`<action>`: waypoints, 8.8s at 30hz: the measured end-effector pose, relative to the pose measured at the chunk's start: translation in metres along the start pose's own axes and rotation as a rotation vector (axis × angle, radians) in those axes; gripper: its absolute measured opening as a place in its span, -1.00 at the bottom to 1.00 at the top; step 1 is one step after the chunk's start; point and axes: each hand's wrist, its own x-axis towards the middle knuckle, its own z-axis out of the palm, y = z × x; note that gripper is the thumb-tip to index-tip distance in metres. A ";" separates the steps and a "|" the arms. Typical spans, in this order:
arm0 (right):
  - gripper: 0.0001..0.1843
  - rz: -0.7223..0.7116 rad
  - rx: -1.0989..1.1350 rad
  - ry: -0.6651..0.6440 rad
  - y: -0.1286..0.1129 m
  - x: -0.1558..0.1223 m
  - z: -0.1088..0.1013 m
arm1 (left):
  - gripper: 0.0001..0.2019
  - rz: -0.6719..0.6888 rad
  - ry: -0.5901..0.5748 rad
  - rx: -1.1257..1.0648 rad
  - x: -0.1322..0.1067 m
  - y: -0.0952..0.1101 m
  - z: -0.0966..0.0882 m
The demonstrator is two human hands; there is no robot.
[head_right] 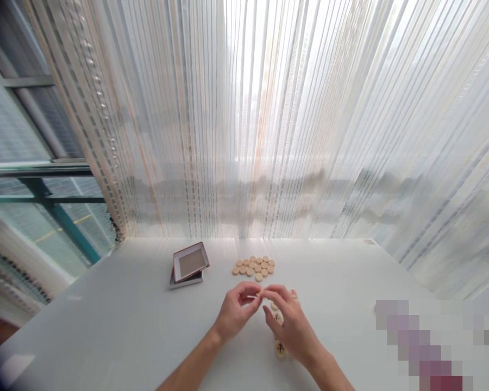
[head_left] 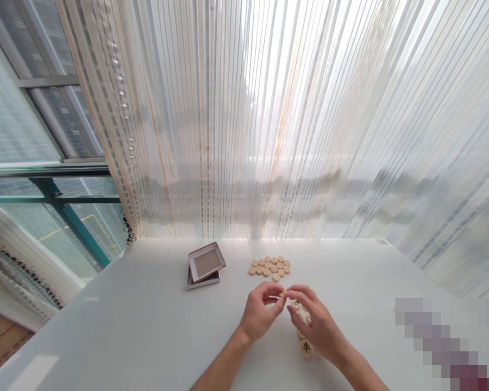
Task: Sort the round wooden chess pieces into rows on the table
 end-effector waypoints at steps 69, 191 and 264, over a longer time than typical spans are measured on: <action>-0.70 -0.006 0.027 0.080 -0.011 0.009 0.026 | -0.68 -0.071 -0.018 -0.129 -0.007 0.004 -0.016; -0.86 0.251 0.154 -0.043 -0.012 0.009 0.021 | -0.74 -0.085 -0.096 0.135 -0.015 0.008 -0.019; -0.65 0.623 -0.052 0.280 0.110 0.008 -0.029 | -0.68 -0.131 0.093 0.175 -0.009 -0.010 -0.021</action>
